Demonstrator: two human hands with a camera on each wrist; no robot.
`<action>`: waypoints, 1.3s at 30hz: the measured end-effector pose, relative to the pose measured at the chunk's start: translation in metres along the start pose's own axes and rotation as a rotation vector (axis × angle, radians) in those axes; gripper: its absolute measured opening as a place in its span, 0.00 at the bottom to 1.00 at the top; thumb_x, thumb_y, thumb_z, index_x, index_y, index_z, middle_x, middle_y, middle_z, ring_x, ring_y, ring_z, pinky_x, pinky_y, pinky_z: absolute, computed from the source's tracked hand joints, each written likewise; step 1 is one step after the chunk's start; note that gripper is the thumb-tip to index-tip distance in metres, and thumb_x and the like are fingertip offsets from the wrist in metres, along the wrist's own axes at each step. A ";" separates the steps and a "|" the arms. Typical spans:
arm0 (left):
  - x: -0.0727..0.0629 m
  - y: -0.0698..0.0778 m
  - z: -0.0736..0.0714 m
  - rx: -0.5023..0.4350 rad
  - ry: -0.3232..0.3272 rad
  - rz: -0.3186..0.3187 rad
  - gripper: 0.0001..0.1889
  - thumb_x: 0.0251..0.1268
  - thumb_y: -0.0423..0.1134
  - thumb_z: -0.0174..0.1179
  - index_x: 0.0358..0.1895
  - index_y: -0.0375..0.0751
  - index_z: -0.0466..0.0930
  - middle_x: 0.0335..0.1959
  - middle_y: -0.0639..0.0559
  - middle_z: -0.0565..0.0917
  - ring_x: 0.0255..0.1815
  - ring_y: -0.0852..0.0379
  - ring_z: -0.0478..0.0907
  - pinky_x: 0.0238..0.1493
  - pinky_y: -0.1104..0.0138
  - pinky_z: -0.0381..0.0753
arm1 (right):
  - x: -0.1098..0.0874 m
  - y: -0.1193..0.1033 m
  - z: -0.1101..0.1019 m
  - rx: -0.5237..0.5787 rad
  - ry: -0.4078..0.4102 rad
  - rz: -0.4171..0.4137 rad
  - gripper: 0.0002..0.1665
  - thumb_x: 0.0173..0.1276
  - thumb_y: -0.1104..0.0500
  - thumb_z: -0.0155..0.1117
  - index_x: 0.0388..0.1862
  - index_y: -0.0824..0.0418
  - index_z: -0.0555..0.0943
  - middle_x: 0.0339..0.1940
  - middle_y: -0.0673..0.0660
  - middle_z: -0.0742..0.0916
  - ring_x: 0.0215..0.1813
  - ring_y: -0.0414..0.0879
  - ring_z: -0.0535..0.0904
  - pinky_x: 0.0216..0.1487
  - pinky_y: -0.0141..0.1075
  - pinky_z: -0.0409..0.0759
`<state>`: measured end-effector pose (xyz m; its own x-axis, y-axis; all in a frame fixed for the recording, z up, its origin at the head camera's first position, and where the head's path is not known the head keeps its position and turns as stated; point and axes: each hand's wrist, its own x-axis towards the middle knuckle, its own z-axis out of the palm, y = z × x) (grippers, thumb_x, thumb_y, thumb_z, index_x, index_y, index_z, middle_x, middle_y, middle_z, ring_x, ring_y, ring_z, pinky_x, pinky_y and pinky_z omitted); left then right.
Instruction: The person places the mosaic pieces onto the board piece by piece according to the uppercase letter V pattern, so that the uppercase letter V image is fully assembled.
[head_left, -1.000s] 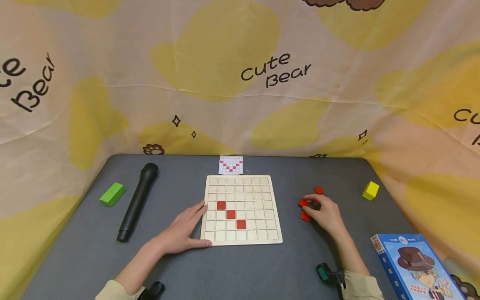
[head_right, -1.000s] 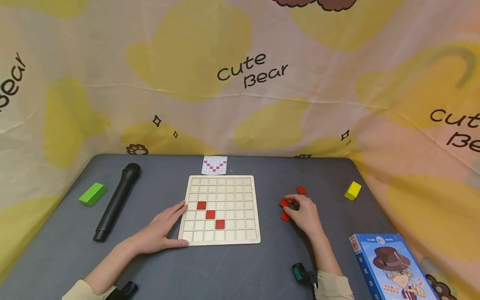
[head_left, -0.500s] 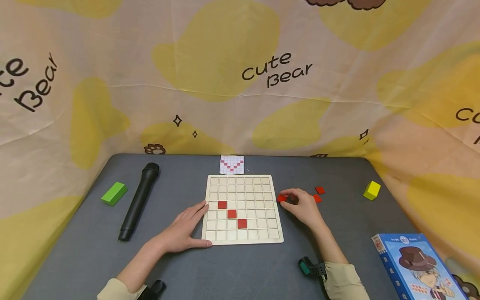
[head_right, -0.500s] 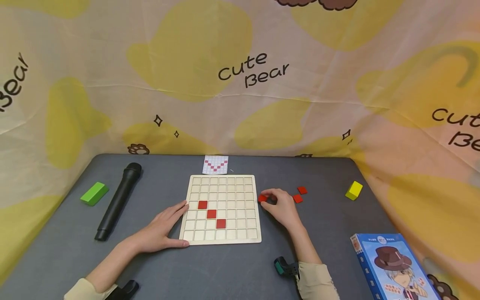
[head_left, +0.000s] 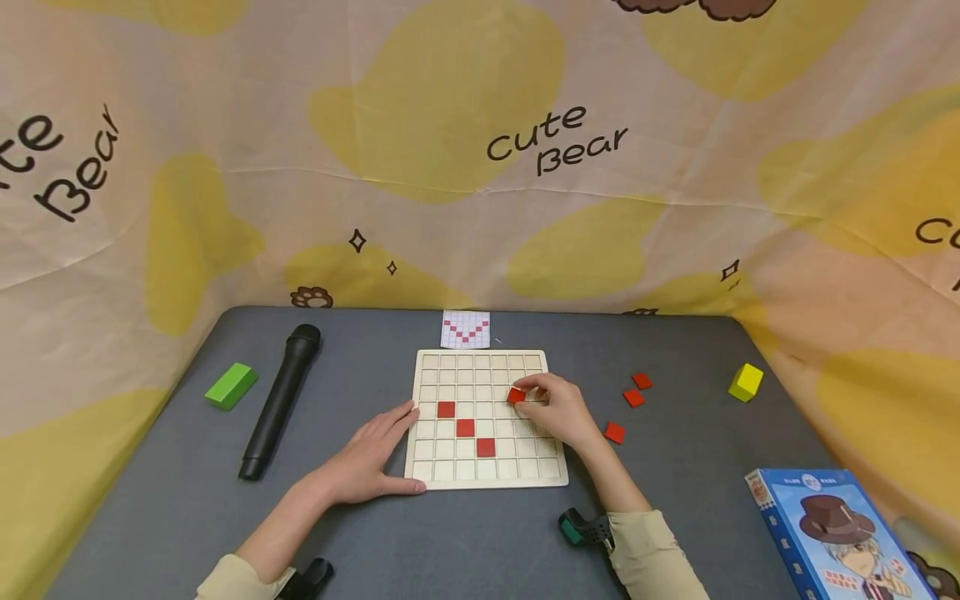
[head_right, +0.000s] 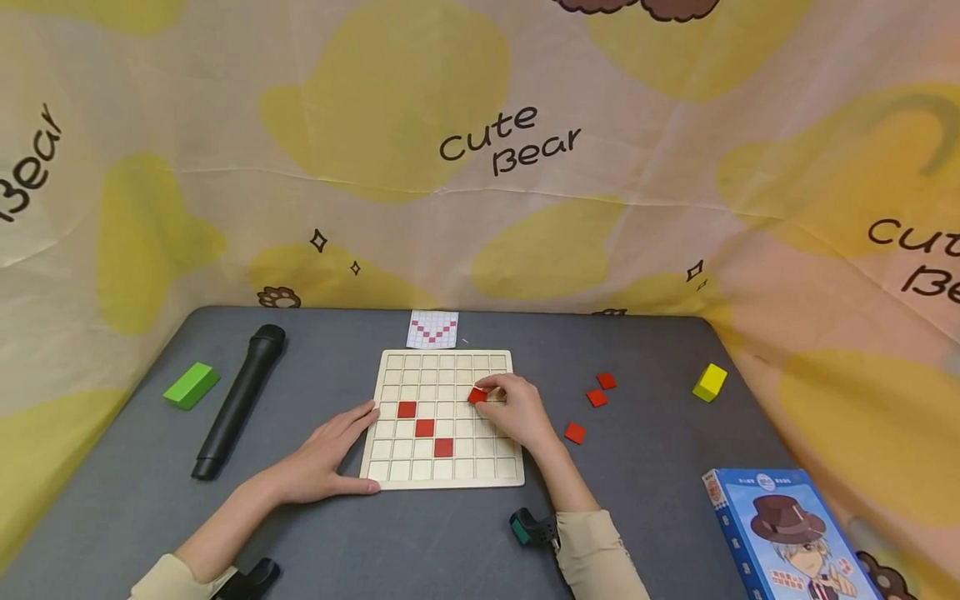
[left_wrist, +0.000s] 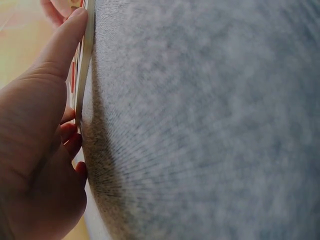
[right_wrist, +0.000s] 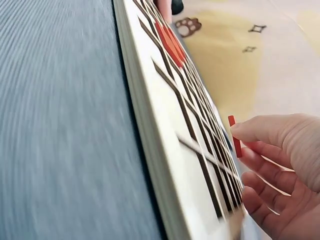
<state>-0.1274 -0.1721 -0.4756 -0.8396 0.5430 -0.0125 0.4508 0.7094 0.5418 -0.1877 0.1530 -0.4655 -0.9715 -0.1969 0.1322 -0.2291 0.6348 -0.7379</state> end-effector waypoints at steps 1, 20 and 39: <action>0.000 0.000 0.000 0.000 0.001 0.003 0.55 0.53 0.67 0.66 0.76 0.35 0.53 0.76 0.39 0.54 0.74 0.39 0.53 0.68 0.41 0.53 | 0.001 -0.002 0.003 0.007 -0.007 0.001 0.15 0.57 0.61 0.73 0.45 0.53 0.87 0.35 0.50 0.83 0.37 0.44 0.75 0.40 0.38 0.73; 0.001 0.000 -0.002 -0.021 -0.028 -0.029 0.53 0.55 0.66 0.64 0.76 0.36 0.53 0.77 0.40 0.53 0.75 0.40 0.51 0.68 0.40 0.52 | 0.020 -0.045 0.055 0.027 -0.107 -0.157 0.16 0.58 0.61 0.71 0.47 0.57 0.86 0.38 0.49 0.85 0.38 0.45 0.77 0.41 0.36 0.75; 0.000 -0.001 -0.001 -0.022 -0.014 -0.013 0.53 0.56 0.67 0.63 0.76 0.35 0.53 0.77 0.40 0.53 0.74 0.39 0.52 0.67 0.39 0.53 | 0.046 -0.066 0.088 -0.083 -0.144 -0.248 0.16 0.61 0.61 0.69 0.50 0.57 0.85 0.45 0.50 0.86 0.43 0.43 0.76 0.48 0.35 0.73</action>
<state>-0.1279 -0.1734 -0.4754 -0.8411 0.5400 -0.0314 0.4327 0.7064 0.5602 -0.2122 0.0364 -0.4691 -0.8678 -0.4538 0.2024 -0.4685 0.6116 -0.6375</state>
